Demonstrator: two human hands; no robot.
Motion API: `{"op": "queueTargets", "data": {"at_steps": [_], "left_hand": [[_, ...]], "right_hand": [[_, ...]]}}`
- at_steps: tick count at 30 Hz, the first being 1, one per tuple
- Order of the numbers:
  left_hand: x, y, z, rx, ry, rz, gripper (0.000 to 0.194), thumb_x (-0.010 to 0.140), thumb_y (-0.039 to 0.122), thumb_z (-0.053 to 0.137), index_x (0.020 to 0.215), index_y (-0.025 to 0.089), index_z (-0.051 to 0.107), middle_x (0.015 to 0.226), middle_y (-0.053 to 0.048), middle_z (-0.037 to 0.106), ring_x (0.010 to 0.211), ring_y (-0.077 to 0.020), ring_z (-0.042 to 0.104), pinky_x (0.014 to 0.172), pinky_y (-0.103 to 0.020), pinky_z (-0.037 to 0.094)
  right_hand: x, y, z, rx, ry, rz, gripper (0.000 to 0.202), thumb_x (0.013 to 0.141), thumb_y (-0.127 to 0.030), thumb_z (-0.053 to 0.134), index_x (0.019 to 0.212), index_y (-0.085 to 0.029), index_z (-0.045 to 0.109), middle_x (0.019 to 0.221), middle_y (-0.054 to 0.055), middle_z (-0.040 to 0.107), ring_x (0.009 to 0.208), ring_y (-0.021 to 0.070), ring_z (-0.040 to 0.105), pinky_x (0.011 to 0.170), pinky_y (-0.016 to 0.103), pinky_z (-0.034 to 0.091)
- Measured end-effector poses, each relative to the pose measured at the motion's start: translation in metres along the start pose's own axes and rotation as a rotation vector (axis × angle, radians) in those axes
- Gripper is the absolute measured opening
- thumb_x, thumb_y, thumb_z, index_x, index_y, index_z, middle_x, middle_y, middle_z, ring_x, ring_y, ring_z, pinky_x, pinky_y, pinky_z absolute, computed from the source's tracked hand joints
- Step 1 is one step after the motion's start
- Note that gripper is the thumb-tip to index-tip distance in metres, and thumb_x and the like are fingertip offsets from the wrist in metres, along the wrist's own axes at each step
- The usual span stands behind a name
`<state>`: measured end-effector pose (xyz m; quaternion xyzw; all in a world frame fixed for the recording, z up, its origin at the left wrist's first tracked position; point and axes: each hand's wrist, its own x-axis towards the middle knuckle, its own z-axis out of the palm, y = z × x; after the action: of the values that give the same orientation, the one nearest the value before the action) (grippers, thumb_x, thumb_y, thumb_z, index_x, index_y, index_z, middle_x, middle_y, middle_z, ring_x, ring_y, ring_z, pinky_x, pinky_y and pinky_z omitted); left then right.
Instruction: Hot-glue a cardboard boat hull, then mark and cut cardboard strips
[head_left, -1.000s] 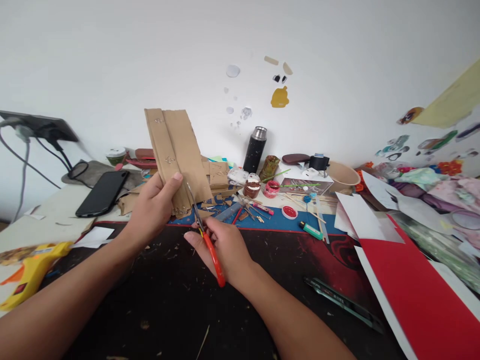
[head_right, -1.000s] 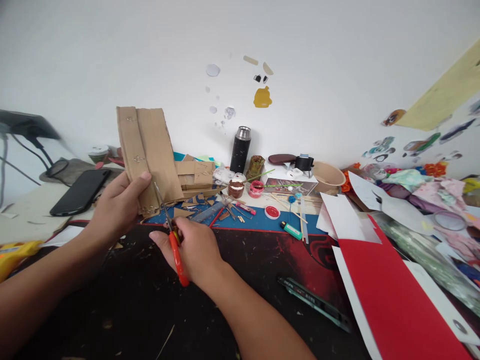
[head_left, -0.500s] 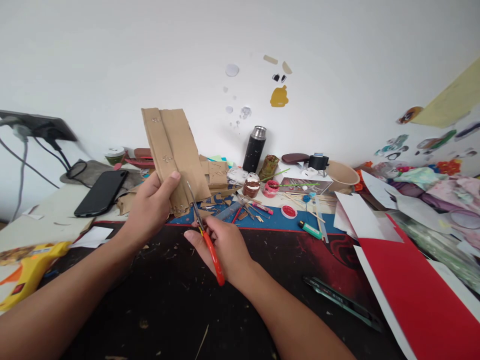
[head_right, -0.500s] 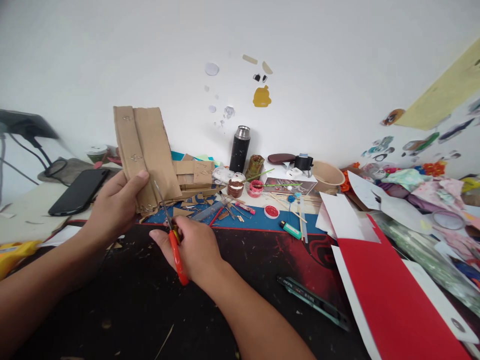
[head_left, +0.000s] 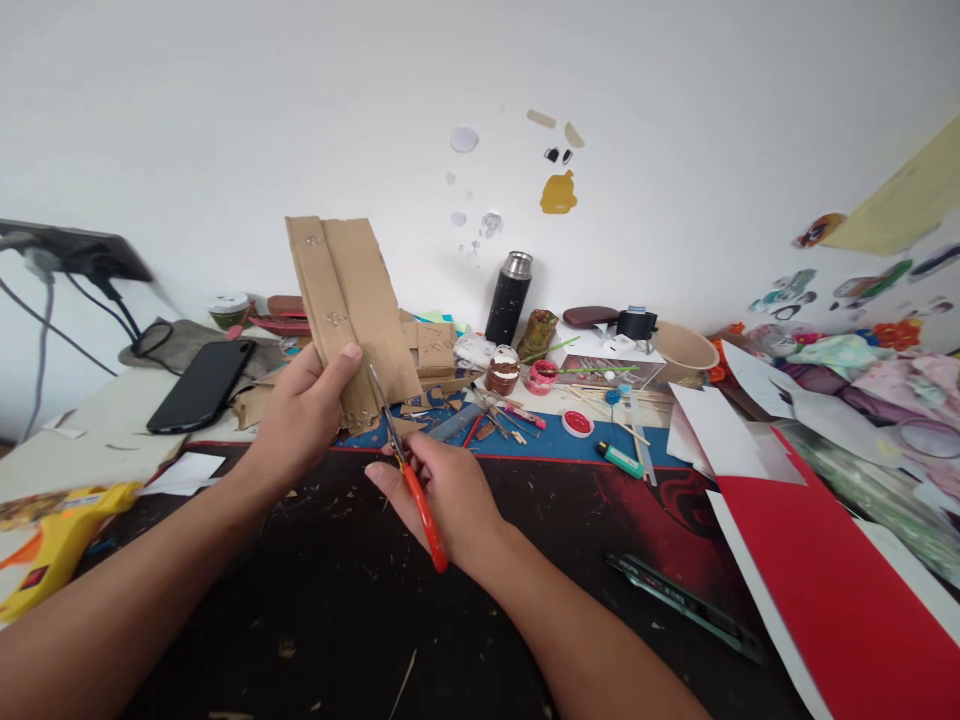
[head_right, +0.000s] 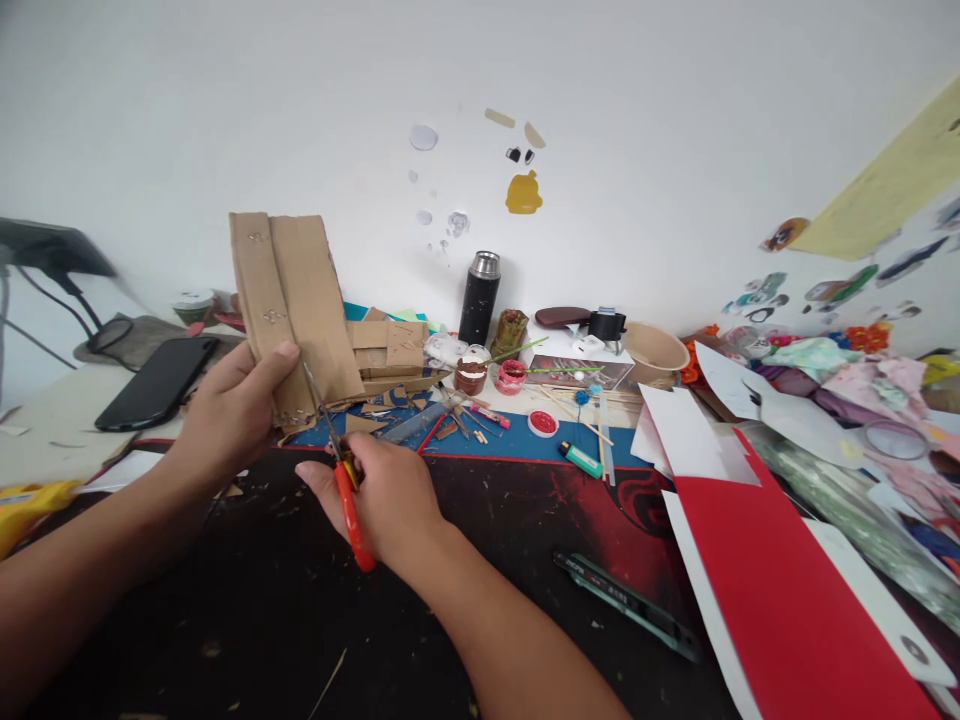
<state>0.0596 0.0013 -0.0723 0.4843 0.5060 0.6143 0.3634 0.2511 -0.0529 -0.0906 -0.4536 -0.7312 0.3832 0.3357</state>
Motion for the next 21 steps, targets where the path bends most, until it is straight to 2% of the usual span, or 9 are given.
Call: {"op": "queueTargets", "data": {"at_steps": [11,14,17,21], "left_hand": [[-0.0009,-0.0007,0.0013,-0.037,-0.009,-0.029,0.053,0.094,0.064,0.08,0.122,0.019,0.076,0.115,-0.01,0.086,0.103,-0.0303,0.081,0.083,-0.037,0.066],[-0.0009,-0.0043,0.0004,0.004,0.006,-0.013,0.054,0.094,0.067,0.077,0.12,0.02,0.075,0.116,-0.01,0.085,0.105,-0.0303,0.079,0.08,-0.035,0.064],[-0.0016,-0.005,0.0008,0.06,0.042,-0.007,0.056,0.094,0.07,0.076,0.117,0.019,0.074,0.111,-0.009,0.083,0.097,-0.0288,0.078,0.072,-0.034,0.06],[-0.0038,0.0003,0.0048,0.053,0.045,0.009,0.055,0.094,0.068,0.076,0.117,0.018,0.073,0.108,-0.008,0.083,0.096,-0.0274,0.076,0.077,-0.035,0.06]], "right_hand": [[-0.0006,0.0007,-0.0009,0.005,0.008,-0.022,0.04,0.102,-0.063,0.073,0.091,-0.024,0.068,0.075,0.0,0.066,0.064,0.0177,0.061,0.063,0.029,0.046],[-0.0004,0.0005,-0.0002,-0.042,0.009,-0.006,0.039,0.103,-0.061,0.073,0.093,-0.024,0.07,0.076,0.001,0.068,0.066,0.0182,0.063,0.063,0.028,0.046],[-0.0007,0.0009,0.0006,-0.08,0.005,-0.005,0.037,0.106,-0.058,0.07,0.098,-0.023,0.074,0.08,0.003,0.074,0.07,0.0194,0.067,0.065,0.028,0.048],[-0.0009,0.0012,0.0004,-0.097,0.002,-0.013,0.034,0.108,-0.055,0.069,0.098,-0.023,0.074,0.083,0.004,0.077,0.074,0.0204,0.071,0.067,0.028,0.049]]}}
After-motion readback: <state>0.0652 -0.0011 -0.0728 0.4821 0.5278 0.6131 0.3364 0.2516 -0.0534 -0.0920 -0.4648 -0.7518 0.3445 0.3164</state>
